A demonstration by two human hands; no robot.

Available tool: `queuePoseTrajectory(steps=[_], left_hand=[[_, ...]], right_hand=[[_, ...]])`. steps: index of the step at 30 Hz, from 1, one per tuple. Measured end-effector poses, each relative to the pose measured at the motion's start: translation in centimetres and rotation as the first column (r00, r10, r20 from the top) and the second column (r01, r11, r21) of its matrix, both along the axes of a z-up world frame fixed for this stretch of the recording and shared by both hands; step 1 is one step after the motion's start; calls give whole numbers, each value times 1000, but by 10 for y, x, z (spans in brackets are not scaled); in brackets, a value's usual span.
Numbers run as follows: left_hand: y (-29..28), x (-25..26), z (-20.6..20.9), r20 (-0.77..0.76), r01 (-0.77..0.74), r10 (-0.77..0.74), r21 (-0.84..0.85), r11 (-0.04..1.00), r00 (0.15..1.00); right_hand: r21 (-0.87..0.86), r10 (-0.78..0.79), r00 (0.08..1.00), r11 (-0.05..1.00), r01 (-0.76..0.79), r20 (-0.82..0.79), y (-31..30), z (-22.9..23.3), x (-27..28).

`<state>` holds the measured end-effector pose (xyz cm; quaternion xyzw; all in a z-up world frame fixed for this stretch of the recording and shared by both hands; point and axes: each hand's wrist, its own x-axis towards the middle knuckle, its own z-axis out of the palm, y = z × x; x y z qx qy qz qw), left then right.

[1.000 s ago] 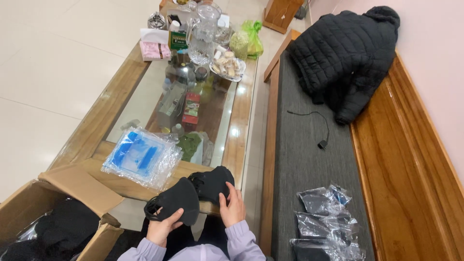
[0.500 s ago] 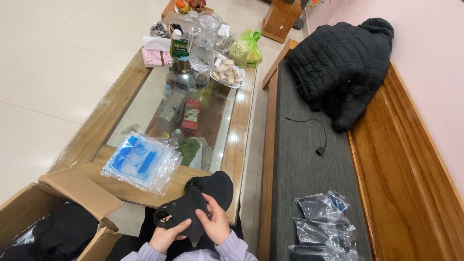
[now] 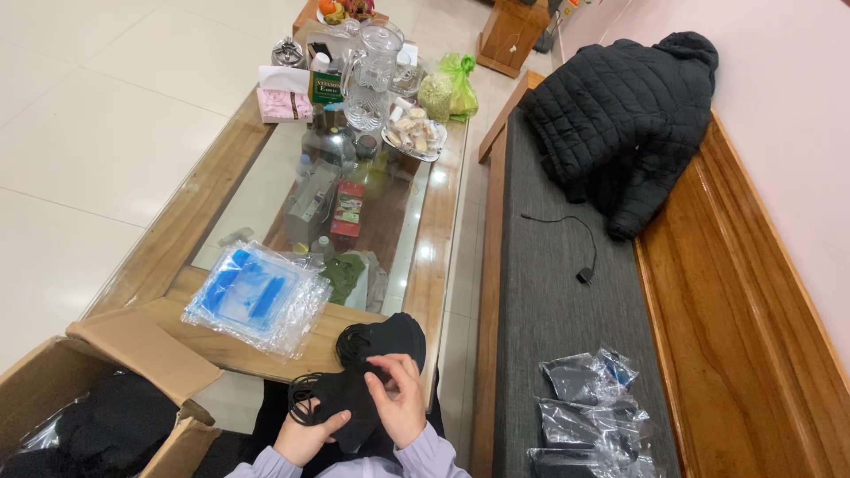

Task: Packaging black face masks into individual plastic bags

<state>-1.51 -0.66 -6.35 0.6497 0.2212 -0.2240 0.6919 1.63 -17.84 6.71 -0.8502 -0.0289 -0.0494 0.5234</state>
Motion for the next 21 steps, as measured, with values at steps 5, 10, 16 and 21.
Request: queuePoseTrajectory(steps=[5, 10, 16, 21], left_hand=[[2, 3, 18, -87, -2, 3, 10, 1000, 996], [0, 4, 7, -70, -141, 140, -12, 990, 988], [5, 8, 24, -51, -312, 310, -34, 950, 949], [7, 6, 32, -112, -343, 325, -248, 906, 939]], right_hand=[[-46, -5, 1000, 999, 6, 21, -1, -6, -1], [-1, 10, 996, 1000, -11, -92, -2, -48, -7], [-12, 136, 974, 990, -141, -179, 7, -45, -14], [-101, 152, 979, 981, -166, -136, 5, -49, -14]])
